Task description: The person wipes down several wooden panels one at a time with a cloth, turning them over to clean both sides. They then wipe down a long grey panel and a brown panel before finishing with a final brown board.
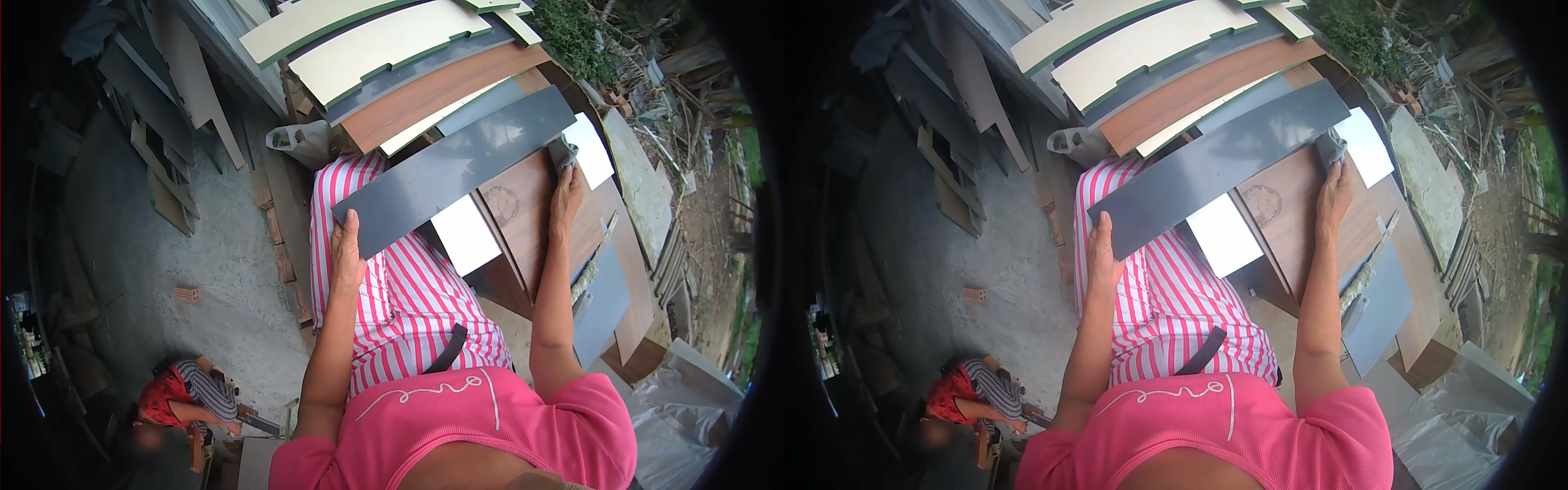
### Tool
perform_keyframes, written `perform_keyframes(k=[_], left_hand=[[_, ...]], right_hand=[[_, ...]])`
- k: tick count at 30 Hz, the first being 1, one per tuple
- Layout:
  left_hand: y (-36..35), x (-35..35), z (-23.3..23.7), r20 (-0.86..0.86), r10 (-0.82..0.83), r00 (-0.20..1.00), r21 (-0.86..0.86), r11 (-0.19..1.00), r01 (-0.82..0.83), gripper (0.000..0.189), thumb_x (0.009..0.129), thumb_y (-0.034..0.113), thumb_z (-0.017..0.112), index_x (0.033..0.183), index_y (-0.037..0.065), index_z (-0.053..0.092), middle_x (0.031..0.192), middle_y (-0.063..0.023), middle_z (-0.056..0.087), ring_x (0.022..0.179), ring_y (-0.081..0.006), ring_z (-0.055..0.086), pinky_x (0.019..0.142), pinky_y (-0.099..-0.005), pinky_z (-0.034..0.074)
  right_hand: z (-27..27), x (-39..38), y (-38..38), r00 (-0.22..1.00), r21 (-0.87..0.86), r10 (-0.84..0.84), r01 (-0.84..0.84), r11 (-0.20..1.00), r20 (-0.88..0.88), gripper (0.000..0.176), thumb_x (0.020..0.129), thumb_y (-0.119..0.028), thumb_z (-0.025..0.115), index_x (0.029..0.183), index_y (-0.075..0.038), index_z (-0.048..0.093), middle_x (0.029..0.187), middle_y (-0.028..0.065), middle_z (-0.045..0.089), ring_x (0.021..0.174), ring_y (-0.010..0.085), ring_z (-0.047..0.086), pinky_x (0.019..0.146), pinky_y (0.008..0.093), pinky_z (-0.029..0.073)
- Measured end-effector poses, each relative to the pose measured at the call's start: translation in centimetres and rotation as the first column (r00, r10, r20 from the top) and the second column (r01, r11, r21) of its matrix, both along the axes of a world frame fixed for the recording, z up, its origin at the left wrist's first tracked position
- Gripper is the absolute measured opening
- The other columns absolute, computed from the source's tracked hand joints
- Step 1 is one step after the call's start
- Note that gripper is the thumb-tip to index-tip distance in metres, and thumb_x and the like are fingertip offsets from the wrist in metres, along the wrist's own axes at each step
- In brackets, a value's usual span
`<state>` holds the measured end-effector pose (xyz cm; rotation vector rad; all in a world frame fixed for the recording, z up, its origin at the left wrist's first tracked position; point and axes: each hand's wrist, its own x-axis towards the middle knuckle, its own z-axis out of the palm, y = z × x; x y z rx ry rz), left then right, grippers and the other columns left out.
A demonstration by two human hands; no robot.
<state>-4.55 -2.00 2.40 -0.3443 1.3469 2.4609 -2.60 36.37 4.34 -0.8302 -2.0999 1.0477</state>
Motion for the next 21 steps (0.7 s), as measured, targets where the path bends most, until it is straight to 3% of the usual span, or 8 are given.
perform_keyframes(k=[4,6,8,10,11,16,20,21], left_hand=[[0.1,0.2,-0.3,-0.023,-0.013,1.0,-0.015,1.0,0.012,0.067,0.085,0.049,0.059,0.127,0.0,0.043,0.123,-0.0122,0.05,0.115,-0.0209,0.048,0.096,-0.0333,0.042],[0.0,0.4,0.1,-0.064,-0.021,0.998,-0.032,0.999,0.019,0.07,0.084,0.051,0.06,0.128,0.0,0.042,0.124,-0.0129,0.049,0.116,-0.0216,0.048,0.096,-0.0336,0.042],[0.0,0.6,0.4,-0.05,-0.013,0.999,-0.053,0.999,0.01,0.07,0.084,0.051,0.06,0.129,0.0,0.041,0.124,-0.013,0.049,0.116,-0.0219,0.047,0.097,-0.0335,0.041],[0.3,0.6,0.7,-0.04,-0.01,0.999,-0.066,0.998,0.007,0.071,0.084,0.051,0.06,0.129,0.0,0.04,0.125,-0.0131,0.048,0.117,-0.0222,0.047,0.097,-0.0334,0.041],[0.4,0.6,0.8,-0.048,0.004,0.999,-0.068,0.998,-0.007,0.067,0.084,0.051,0.059,0.125,0.0,0.044,0.119,-0.0114,0.05,0.112,-0.0204,0.049,0.094,-0.0327,0.042],[0.3,0.6,0.8,-0.08,0.022,0.997,-0.083,0.996,-0.028,0.062,0.087,0.049,0.057,0.122,-0.001,0.047,0.114,-0.0098,0.053,0.108,-0.0188,0.051,0.092,-0.0316,0.042],[0.5,0.5,0.8,-0.078,0.021,0.997,-0.066,0.997,-0.026,0.062,0.088,0.049,0.056,0.122,-0.001,0.047,0.115,-0.0107,0.054,0.109,-0.0195,0.051,0.093,-0.0315,0.042],[0.5,0.5,1.0,-0.076,0.019,0.997,-0.071,0.997,-0.024,0.061,0.088,0.049,0.055,0.122,-0.001,0.048,0.115,-0.0109,0.054,0.109,-0.0197,0.051,0.093,-0.0314,0.042]], right_hand=[[-0.2,0.7,1.3,0.992,-0.025,0.067,-0.07,0.997,-0.111,0.036,0.097,-0.021,0.043,0.124,0.002,0.051,0.113,0.012,0.06,0.1,0.0229,0.057,0.089,0.0322,0.041],[-0.1,1.1,1.8,0.881,-0.497,0.013,-0.278,0.822,-0.473,0.035,0.097,-0.02,0.042,0.123,0.002,0.049,0.107,0.0091,0.06,0.101,0.0191,0.056,0.088,0.0303,0.043],[0.4,1.6,1.4,0.84,-0.644,-0.09,-0.336,0.688,-0.535,0.033,0.096,-0.019,0.042,0.121,0.001,0.048,0.108,0.0089,0.058,0.101,0.0159,0.055,0.087,0.0284,0.044],[0.1,2.2,1.6,0.859,-0.625,0.036,-0.4,0.671,-0.511,0.033,0.096,-0.019,0.043,0.122,0.001,0.047,0.114,0.0104,0.055,0.101,0.0159,0.056,0.088,0.0281,0.045],[0.1,2.6,1.7,0.954,-0.583,0.071,-0.236,0.777,-0.292,0.038,0.096,-0.021,0.043,0.126,0.001,0.042,0.119,0.0147,0.052,0.104,0.0193,0.056,0.09,0.0305,0.046],[0.9,3.0,1.4,0.946,-0.604,0.056,-0.248,0.757,-0.319,0.058,0.092,-0.035,0.054,0.132,0.001,0.033,0.119,0.0205,0.052,0.107,0.0241,0.055,0.088,0.0316,0.047],[2.7,2.8,0.4,0.99,-0.426,0.117,-0.142,0.894,-0.085,0.065,0.087,-0.042,0.06,0.13,0.002,0.039,0.113,0.0223,0.055,0.104,0.0269,0.057,0.088,0.0352,0.046],[2.8,2.4,0.7,0.979,-0.277,0.133,-0.086,0.957,0.157,0.062,0.086,-0.041,0.061,0.127,0.002,0.044,0.11,0.0235,0.057,0.101,0.028,0.058,0.087,0.0358,0.046]])
